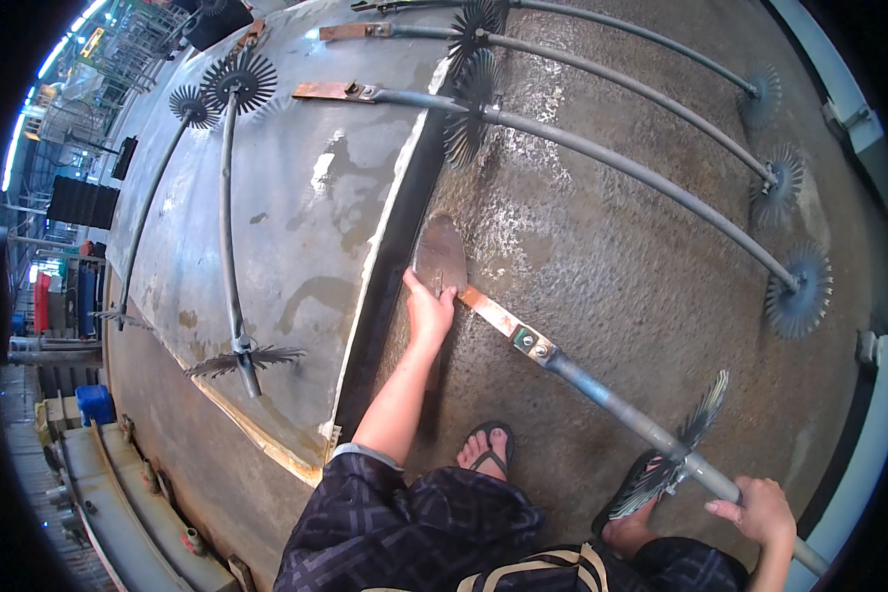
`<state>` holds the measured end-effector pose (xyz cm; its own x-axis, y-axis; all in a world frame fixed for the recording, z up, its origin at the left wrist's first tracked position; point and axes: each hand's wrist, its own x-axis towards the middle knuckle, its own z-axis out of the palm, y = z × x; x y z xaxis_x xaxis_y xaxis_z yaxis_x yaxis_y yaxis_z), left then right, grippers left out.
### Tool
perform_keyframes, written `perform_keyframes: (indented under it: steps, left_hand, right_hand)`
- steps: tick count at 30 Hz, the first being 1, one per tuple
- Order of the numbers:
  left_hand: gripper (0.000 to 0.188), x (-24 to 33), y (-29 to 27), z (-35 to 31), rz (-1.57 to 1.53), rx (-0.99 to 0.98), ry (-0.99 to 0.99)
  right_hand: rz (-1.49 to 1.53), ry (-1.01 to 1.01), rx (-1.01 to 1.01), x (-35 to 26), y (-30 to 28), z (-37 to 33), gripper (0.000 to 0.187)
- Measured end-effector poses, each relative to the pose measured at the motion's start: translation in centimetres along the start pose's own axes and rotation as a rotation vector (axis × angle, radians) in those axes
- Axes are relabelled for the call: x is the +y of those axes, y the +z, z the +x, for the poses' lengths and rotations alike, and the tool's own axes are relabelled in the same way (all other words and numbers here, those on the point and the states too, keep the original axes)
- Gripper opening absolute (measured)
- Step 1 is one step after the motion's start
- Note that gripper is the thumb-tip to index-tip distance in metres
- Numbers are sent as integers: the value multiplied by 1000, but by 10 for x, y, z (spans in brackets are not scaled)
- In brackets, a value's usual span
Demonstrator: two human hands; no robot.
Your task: The person uses a hand trowel to smooth a wet concrete surface. They repeatedly scrape and level the material along a seam between two sections, working methodically across the area.
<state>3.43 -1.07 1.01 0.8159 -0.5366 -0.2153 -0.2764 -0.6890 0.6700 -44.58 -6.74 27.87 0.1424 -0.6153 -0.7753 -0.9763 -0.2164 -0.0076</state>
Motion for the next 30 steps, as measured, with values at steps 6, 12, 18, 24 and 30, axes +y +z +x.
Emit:
perform_keyframes:
  steps: [6,12,18,24,30]
  left_hand:
    - [78,0,1,7,21,20,10]
    - [79,-8,5,17,-25,55,71]
    - [78,-7,11,17,-4,54,43]
    - [77,-4,11,18,-12,60,43]
    - [75,-2,5,2,-7,35,32]
  right_hand:
    - [-19,31,-21,-4,-3,1,60]
    - [-1,43,-23,-8,-6,0,59]
    - [0,22,-21,-1,-2,2,60]
    - [0,19,-20,-2,-3,2,60]
    - [2,0,3,-1,-1,0,60]
